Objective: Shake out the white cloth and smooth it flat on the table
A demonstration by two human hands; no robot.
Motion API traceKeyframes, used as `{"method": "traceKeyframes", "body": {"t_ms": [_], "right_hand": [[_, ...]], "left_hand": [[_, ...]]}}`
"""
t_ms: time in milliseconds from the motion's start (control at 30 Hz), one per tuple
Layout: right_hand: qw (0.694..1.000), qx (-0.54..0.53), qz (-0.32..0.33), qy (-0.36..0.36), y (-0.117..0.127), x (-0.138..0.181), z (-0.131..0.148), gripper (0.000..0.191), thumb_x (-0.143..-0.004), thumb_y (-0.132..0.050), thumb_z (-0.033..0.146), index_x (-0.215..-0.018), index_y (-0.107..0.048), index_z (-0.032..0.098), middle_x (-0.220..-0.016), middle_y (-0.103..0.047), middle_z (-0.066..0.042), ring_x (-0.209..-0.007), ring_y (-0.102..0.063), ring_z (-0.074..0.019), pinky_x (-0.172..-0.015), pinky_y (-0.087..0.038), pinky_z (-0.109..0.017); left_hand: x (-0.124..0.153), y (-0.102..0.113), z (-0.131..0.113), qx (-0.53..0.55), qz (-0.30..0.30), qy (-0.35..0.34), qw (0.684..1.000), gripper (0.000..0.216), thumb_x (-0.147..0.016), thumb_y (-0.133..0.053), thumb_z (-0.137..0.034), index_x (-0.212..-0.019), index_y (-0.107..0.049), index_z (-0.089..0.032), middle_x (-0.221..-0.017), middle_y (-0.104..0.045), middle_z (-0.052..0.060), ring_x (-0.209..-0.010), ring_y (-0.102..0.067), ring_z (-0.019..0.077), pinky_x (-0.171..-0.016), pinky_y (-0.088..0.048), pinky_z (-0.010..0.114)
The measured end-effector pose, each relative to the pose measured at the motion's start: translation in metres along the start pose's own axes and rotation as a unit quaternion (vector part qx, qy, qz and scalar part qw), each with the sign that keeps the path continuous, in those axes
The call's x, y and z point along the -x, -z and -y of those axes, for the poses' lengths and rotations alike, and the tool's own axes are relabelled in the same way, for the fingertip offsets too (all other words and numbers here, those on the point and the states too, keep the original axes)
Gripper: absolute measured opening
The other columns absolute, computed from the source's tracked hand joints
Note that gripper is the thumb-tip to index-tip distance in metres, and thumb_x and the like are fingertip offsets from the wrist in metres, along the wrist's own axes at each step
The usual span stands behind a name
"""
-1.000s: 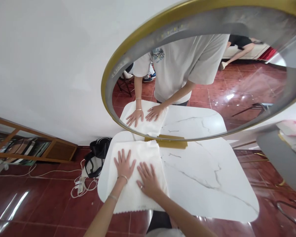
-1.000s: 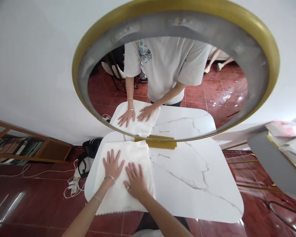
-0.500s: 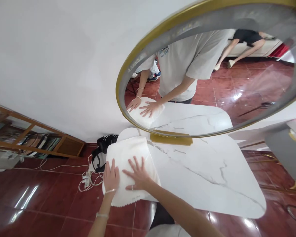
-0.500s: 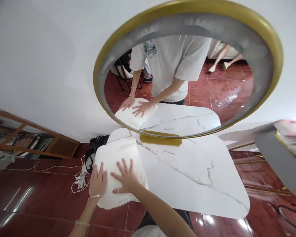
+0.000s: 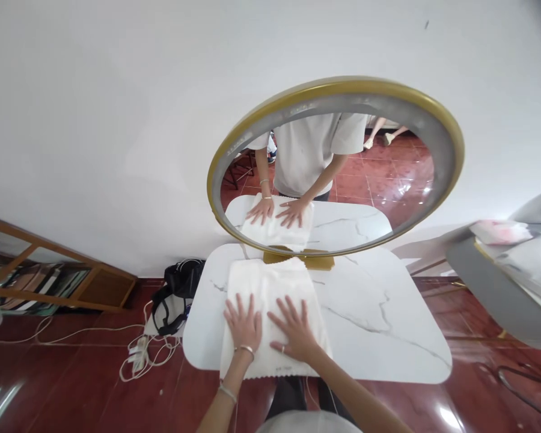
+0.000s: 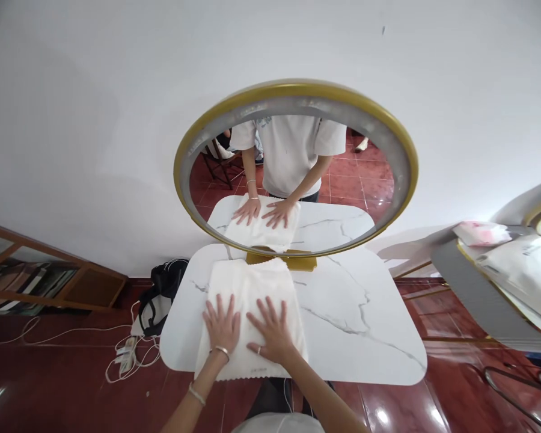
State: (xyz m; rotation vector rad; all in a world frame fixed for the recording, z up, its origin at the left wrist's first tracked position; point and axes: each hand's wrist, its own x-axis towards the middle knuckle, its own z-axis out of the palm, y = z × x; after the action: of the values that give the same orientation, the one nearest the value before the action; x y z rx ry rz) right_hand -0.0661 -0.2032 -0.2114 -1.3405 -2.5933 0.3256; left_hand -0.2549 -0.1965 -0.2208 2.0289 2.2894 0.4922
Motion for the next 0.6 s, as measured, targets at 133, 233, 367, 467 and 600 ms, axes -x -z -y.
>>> {"method": "traceKeyframes", "body": {"t_ms": [133,233,367,467,600], "right_hand": [[0.993,0.061,-0.039,-0.091,0.008,0.041,-0.031,0.071,-0.088,-0.04,0.066,-0.149,-0.017,0.038,-0.158,-0.015,-0.009,-0.143,-0.01,-0.0385,-0.105,0.001,-0.07],[0.985,0.086,-0.059,-0.14,0.01,0.059,-0.036,0.068,-0.089,-0.039,0.063,-0.149,-0.018,0.038,-0.158,-0.015,-0.008,-0.143,-0.01,-0.0379,-0.106,-0.002,-0.07],[0.985,0.073,-0.06,-0.142,0.006,0.055,-0.025,0.071,-0.087,-0.042,0.066,-0.149,-0.017,0.039,-0.158,-0.011,-0.009,-0.143,-0.009,-0.0412,-0.104,-0.002,-0.072],[0.995,0.024,-0.024,-0.095,0.001,0.035,-0.007,0.076,-0.085,-0.043,0.069,-0.149,-0.014,0.04,-0.158,-0.007,-0.011,-0.142,-0.008,-0.0433,-0.102,0.002,-0.075],[0.998,-0.061,0.03,-0.017,-0.007,0.003,0.026,0.076,-0.086,-0.041,0.069,-0.15,-0.011,0.039,-0.158,0.003,-0.01,-0.142,-0.001,-0.0445,-0.099,0.006,-0.078]], "left_hand": [[-0.014,-0.015,-0.057,0.056,0.04,-0.079,0.994,0.052,-0.091,-0.043,-0.032,-0.143,-0.038,-0.029,-0.159,-0.015,0.004,-0.145,0.004,0.0343,-0.115,-0.014,0.061],[-0.013,-0.02,-0.08,0.069,0.047,-0.102,0.991,0.054,-0.091,-0.044,-0.033,-0.144,-0.036,-0.031,-0.159,-0.012,0.002,-0.146,-0.001,0.0326,-0.117,-0.015,0.057],[-0.008,-0.017,-0.066,0.055,0.039,-0.11,0.992,0.052,-0.091,-0.045,-0.033,-0.143,-0.038,-0.034,-0.158,-0.019,0.002,-0.146,-0.007,0.0304,-0.117,-0.018,0.055],[-0.005,-0.008,-0.03,0.027,0.02,-0.079,0.996,0.05,-0.091,-0.044,-0.033,-0.141,-0.042,-0.032,-0.156,-0.026,0.003,-0.146,-0.009,0.0308,-0.116,-0.02,0.055],[0.006,0.01,0.027,-0.014,-0.013,-0.012,1.0,0.048,-0.092,-0.04,-0.034,-0.139,-0.045,-0.029,-0.155,-0.029,0.005,-0.146,-0.01,0.032,-0.114,-0.022,0.056]]}}
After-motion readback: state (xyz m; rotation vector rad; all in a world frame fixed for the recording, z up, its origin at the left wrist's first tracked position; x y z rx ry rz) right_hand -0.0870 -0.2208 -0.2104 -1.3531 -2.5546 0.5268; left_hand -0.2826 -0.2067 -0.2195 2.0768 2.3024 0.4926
